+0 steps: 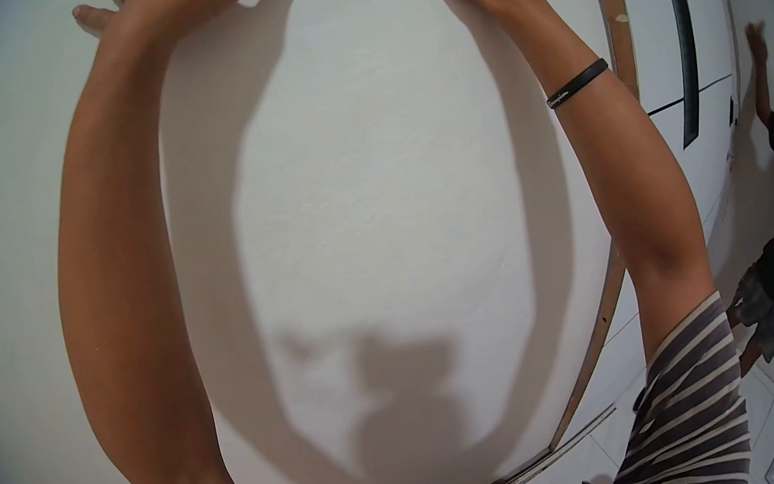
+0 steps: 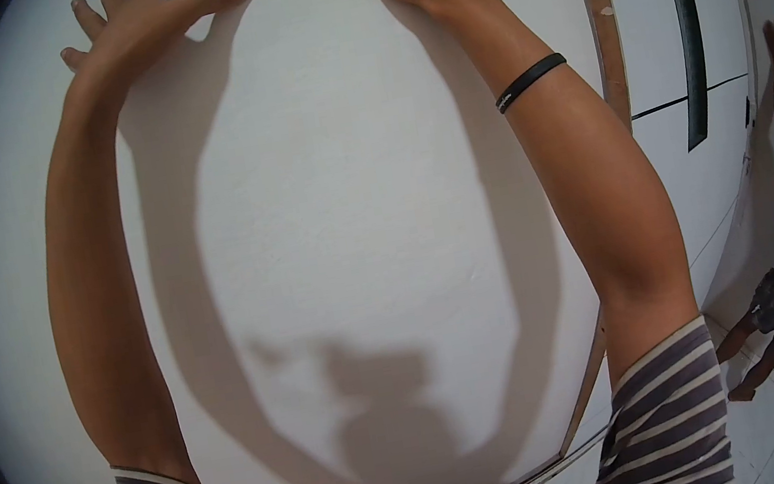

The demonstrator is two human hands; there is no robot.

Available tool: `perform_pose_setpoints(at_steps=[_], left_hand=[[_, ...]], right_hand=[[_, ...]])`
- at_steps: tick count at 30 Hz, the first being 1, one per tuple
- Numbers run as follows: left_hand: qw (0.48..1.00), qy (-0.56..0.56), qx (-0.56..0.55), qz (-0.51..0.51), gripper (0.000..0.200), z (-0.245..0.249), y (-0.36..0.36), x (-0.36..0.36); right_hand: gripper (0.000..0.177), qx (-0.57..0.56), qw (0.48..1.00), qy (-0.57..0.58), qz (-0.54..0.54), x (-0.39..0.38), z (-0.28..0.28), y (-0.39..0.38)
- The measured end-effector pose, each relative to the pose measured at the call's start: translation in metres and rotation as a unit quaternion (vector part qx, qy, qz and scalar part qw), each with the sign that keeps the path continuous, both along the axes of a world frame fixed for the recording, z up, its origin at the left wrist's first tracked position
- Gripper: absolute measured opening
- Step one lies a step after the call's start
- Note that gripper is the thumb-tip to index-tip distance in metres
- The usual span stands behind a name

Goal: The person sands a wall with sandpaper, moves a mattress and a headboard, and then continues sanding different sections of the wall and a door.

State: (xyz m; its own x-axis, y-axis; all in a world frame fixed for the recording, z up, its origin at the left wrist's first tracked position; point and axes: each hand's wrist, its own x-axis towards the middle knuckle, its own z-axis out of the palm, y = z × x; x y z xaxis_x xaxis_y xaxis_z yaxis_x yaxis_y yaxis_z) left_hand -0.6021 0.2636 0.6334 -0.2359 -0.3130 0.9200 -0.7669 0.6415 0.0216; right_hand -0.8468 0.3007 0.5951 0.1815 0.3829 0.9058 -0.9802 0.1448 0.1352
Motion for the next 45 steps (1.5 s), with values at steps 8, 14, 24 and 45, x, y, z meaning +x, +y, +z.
perform_pose_setpoints(at_steps=[8, 14, 24, 45], left_hand=[[0.995, 0.077, -0.017, 0.061, 0.135, -0.027, -0.011, 0.006], [0.994, 0.097, -0.009, 0.057, 0.135, -0.034, -0.031, 0.024], [0.995, 0.087, -0.021, 0.047, 0.133, -0.038, -0.062, 0.017], [0.993, 0.094, -0.048, 0.059, 0.130, -0.044, -0.057, 0.017]], right_hand=[[0.041, 0.007, 1.000, 0.017, 0.000, 0.026, -0.006, -0.021], [0.041, 0.022, 1.000, 0.011, 0.009, 0.054, -0.010, -0.035], [0.040, 0.031, 0.999, 0.036, -0.017, 0.039, -0.012, -0.049], [0.040, 0.029, 0.999, 0.015, -0.004, 0.043, -0.015, -0.050]])
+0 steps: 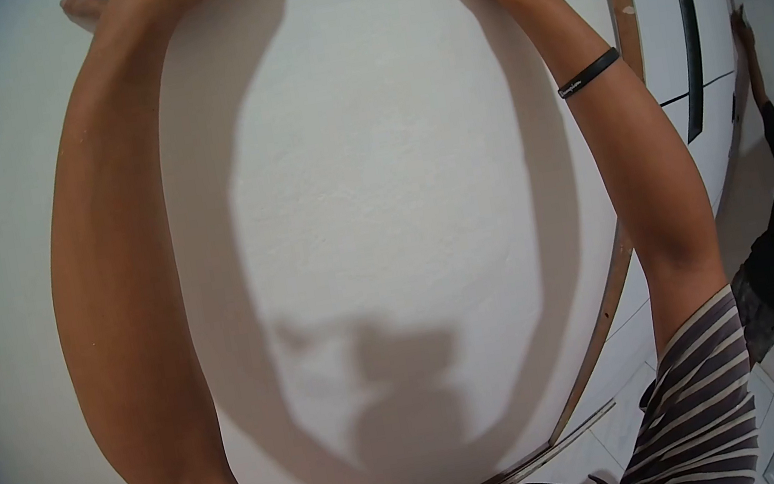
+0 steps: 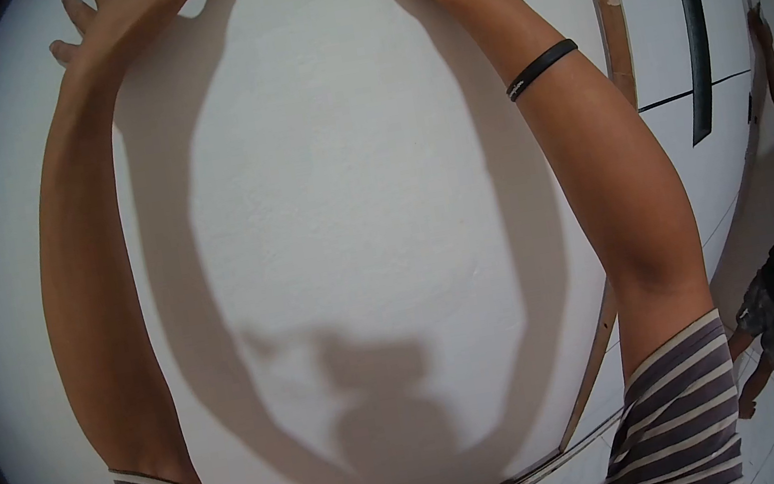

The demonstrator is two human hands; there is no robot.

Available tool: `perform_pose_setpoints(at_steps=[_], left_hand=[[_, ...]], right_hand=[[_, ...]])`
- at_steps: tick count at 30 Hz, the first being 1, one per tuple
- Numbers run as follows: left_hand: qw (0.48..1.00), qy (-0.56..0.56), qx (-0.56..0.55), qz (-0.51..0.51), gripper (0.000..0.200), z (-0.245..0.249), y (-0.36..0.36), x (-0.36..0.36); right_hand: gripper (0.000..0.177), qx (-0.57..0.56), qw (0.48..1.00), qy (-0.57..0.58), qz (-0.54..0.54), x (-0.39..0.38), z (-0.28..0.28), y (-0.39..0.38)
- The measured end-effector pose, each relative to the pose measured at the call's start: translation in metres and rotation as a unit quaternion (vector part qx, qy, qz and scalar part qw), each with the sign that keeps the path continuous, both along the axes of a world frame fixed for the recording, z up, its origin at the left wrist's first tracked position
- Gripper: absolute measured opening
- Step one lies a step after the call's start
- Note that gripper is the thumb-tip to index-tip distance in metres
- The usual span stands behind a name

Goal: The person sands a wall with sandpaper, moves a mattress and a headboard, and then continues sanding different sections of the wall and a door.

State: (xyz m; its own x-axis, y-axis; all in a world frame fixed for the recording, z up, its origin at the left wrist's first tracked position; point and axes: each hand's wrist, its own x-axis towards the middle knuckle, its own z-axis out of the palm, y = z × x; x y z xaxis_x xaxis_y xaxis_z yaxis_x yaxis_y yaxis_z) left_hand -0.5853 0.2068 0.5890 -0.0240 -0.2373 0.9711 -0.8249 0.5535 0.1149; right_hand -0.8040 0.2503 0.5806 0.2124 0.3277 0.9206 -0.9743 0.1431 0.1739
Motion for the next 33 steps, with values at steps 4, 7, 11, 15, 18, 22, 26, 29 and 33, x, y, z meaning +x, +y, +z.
perform_pose_setpoints(at_steps=[4, 7, 11, 15, 18, 22, 26, 29, 33], left_hand=[[0.998, -0.006, -0.037, 0.049, 0.130, 0.005, 0.002, 0.002], [0.989, -0.045, -0.101, 0.099, 0.119, 0.010, 0.005, 0.008], [0.961, -0.098, -0.255, 0.043, 0.081, 0.013, -0.011, 0.053], [0.942, -0.108, -0.310, -0.071, 0.051, 0.030, -0.027, 0.068], [0.941, -0.064, -0.279, -0.183, 0.038, 0.020, -0.011, 0.061], [0.913, -0.056, -0.327, -0.239, 0.032, 0.008, -0.013, 0.056], [0.902, -0.089, -0.359, -0.222, 0.029, 0.001, -0.017, 0.058], [0.904, -0.043, -0.373, -0.204, 0.028, -0.002, -0.026, 0.045], [0.895, -0.077, -0.386, -0.211, 0.028, 0.022, -0.072, 0.051]], right_hand=[[0.038, -0.021, 1.000, -0.011, 0.018, 0.002, 0.009, 0.013], [0.042, -0.019, 1.000, -0.011, 0.019, 0.002, 0.006, 0.017], [0.059, 0.185, 0.952, 0.242, -0.011, 0.042, -0.056, 0.032], [0.053, 0.104, 0.993, 0.014, 0.055, -0.019, 0.023, 0.052], [0.050, 0.023, 1.000, 0.014, 0.009, -0.005, 0.007, 0.032], [0.055, 0.212, 0.940, 0.266, 0.025, 0.041, -0.050, 0.030], [0.047, 0.090, 0.990, 0.066, 0.087, 0.010, -0.006, 0.030], [0.046, 0.107, 0.986, 0.125, 0.040, 0.023, -0.024, 0.011], [0.045, 0.215, 0.952, 0.218, 0.019, 0.012, -0.028, 0.020]])
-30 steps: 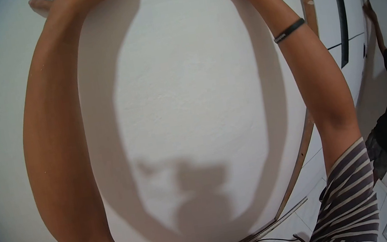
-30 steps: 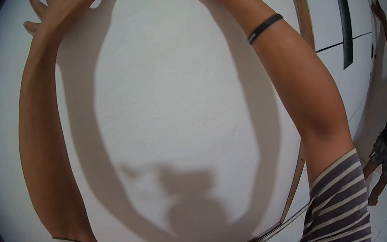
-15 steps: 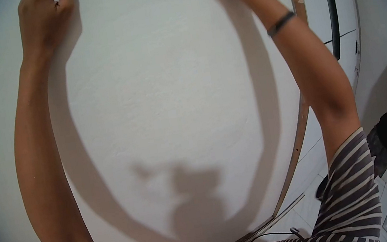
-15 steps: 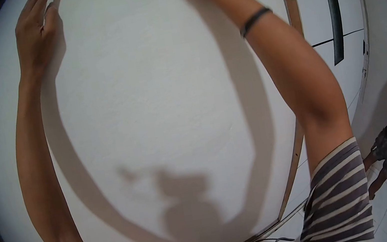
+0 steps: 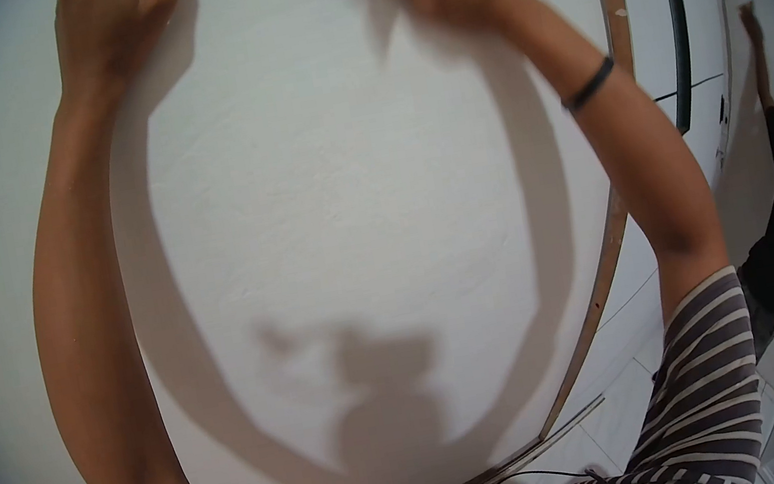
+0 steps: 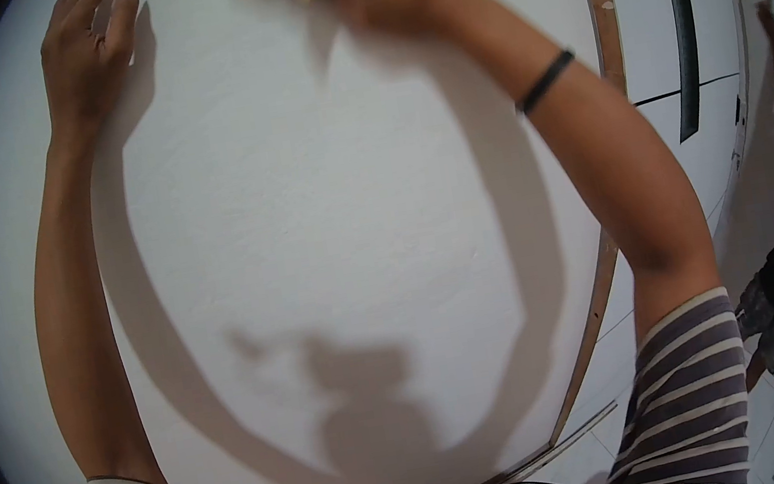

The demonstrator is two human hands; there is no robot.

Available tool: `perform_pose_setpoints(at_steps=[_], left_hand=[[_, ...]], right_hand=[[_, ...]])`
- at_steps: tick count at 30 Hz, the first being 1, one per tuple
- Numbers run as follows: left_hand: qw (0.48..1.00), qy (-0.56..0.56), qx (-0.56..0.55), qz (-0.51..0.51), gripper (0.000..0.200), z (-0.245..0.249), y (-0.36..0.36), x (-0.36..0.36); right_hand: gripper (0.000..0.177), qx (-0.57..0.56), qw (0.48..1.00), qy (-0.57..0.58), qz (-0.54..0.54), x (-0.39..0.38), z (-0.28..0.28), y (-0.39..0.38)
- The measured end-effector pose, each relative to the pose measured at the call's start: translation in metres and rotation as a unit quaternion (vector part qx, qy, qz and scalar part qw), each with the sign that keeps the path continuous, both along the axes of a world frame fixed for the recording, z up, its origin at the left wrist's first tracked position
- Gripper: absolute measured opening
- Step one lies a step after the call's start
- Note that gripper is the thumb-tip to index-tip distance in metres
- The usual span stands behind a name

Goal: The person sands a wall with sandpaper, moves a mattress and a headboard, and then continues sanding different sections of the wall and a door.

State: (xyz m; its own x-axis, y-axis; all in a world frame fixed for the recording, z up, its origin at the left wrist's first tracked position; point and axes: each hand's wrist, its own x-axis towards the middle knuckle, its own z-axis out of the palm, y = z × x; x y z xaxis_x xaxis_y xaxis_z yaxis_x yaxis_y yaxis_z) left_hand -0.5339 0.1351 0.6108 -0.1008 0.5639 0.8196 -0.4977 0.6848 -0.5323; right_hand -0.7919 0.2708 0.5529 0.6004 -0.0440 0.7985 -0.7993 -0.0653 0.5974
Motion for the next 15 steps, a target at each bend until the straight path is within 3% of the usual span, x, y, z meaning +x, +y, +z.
perform_pose_setpoints(at_steps=[1, 2, 3, 4, 6, 8, 10, 12, 13, 14, 15], left_hand=[[1.000, -0.002, -0.001, 0.001, 0.028, 0.000, -0.007, -0.003], [1.000, -0.003, -0.001, -0.005, 0.027, -0.001, -0.010, -0.006], [1.000, -0.002, 0.000, -0.010, 0.027, -0.003, -0.012, -0.010], [1.000, -0.001, 0.000, -0.016, 0.026, -0.004, -0.016, -0.013], [1.000, 0.001, -0.003, -0.023, 0.026, -0.005, -0.025, -0.018], [1.000, 0.006, -0.006, -0.029, 0.026, -0.005, -0.037, -0.023], [1.000, 0.008, -0.002, -0.030, 0.027, -0.010, -0.047, -0.026], [0.999, -0.002, -0.008, -0.045, 0.026, -0.007, -0.052, -0.031], [0.999, -0.004, -0.011, -0.053, 0.026, -0.006, -0.053, -0.033], [0.999, -0.006, -0.009, -0.052, 0.027, -0.008, -0.053, -0.034], [0.999, -0.010, -0.008, -0.051, 0.027, -0.008, -0.052, -0.038]], right_hand=[[0.040, -0.078, 0.993, -0.085, -0.022, -0.026, 0.021, -0.003], [0.038, 0.143, 0.905, -0.231, 0.327, -0.066, 0.054, 0.000], [0.039, -0.014, 0.960, -0.236, 0.150, -0.061, 0.048, -0.009], [0.040, -0.171, 0.958, -0.225, -0.036, -0.049, 0.034, -0.019], [0.047, -0.085, 0.993, -0.072, -0.037, -0.012, -0.021, -0.029], [0.061, 0.005, 0.996, 0.082, -0.037, 0.013, -0.063, -0.037], [0.058, -0.005, 0.996, 0.076, -0.038, -0.028, -0.051, -0.032], [0.029, -0.064, 0.973, -0.211, -0.072, -0.090, -0.047, -0.003], [0.021, -0.103, 0.916, -0.385, -0.044, -0.111, -0.046, 0.017], [0.026, -0.137, 0.841, -0.524, -0.004, -0.132, -0.045, 0.038], [0.029, -0.158, 0.815, -0.492, 0.262, -0.142, -0.054, 0.061]])
